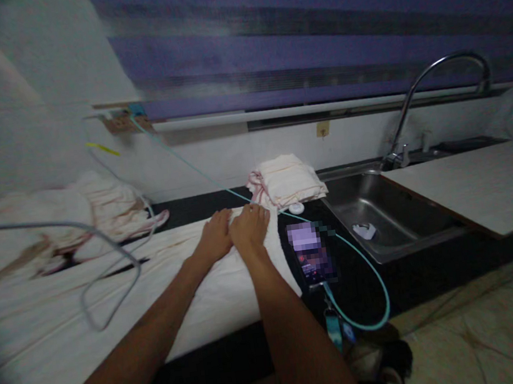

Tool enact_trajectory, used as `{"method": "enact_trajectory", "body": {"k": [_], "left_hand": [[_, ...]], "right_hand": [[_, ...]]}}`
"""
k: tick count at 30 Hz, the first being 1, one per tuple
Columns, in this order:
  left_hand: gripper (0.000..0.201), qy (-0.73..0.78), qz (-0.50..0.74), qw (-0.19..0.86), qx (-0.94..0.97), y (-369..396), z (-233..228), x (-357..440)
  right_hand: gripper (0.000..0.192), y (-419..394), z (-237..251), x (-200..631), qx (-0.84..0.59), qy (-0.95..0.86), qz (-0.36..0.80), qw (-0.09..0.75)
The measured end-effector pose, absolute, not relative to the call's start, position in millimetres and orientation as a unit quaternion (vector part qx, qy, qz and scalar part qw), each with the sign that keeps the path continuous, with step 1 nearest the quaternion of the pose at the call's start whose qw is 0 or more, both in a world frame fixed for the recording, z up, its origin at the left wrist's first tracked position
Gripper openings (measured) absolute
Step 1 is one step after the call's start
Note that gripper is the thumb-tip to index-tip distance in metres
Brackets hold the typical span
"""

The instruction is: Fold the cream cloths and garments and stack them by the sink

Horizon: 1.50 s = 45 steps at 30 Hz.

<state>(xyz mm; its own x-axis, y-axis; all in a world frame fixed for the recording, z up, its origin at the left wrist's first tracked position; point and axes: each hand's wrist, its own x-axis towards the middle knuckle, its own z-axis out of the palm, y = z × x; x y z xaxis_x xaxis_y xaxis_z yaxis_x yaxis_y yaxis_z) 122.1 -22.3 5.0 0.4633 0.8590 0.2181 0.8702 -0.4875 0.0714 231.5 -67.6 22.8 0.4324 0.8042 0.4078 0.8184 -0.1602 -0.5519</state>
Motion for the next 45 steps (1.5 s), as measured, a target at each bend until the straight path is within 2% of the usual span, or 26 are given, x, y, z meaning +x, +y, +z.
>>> {"method": "enact_trajectory", "body": {"k": [6,13,19,22,24,27,30,33,39,45], "left_hand": [[0.065,-0.501,-0.037,0.033,-0.864,-25.2,3.1,116.4],[0.065,-0.501,-0.031,0.033,-0.864,-27.7,5.1,117.1],[0.071,-0.510,-0.069,-0.005,-0.857,-31.6,1.9,118.9],[0.076,-0.509,-0.131,-0.014,-0.851,-37.6,4.2,123.4],[0.069,-0.484,-0.201,-0.002,-0.852,-43.9,10.4,128.0],[0.044,-0.416,-0.280,-0.004,-0.865,-55.3,20.7,134.7],[0.027,-0.338,-0.245,-0.067,-0.906,-65.5,24.9,138.3],[0.023,-0.251,-0.162,-0.111,-0.948,-73.4,26.3,139.3],[0.040,-0.173,-0.139,-0.160,-0.962,-95.3,42.9,144.4],[0.058,-0.102,-0.066,-0.133,-0.984,-119.9,51.4,157.6]], "right_hand": [[0.037,-69.8,17.5,231.6,-0.769,-0.559,-0.009,0.311],[0.038,-70.4,16.1,231.9,-0.763,-0.573,-0.014,0.300],[0.040,-77.3,30.4,253.7,-0.755,-0.574,-0.050,0.312],[0.043,-83.1,35.8,269.3,-0.791,-0.540,-0.046,0.284],[0.047,-85.4,37.3,274.8,-0.809,-0.528,-0.030,0.256],[0.055,-86.2,42.3,277.3,-0.829,-0.521,-0.008,0.205],[0.045,-85.4,55.3,282.9,-0.834,-0.532,-0.005,0.147],[0.036,-86.0,72.5,296.0,-0.805,-0.585,-0.002,0.095],[0.034,-95.8,99.6,321.7,-0.758,-0.650,-0.019,0.054],[0.033,-140.0,116.6,325.8,-0.725,-0.685,-0.048,0.062]]}}
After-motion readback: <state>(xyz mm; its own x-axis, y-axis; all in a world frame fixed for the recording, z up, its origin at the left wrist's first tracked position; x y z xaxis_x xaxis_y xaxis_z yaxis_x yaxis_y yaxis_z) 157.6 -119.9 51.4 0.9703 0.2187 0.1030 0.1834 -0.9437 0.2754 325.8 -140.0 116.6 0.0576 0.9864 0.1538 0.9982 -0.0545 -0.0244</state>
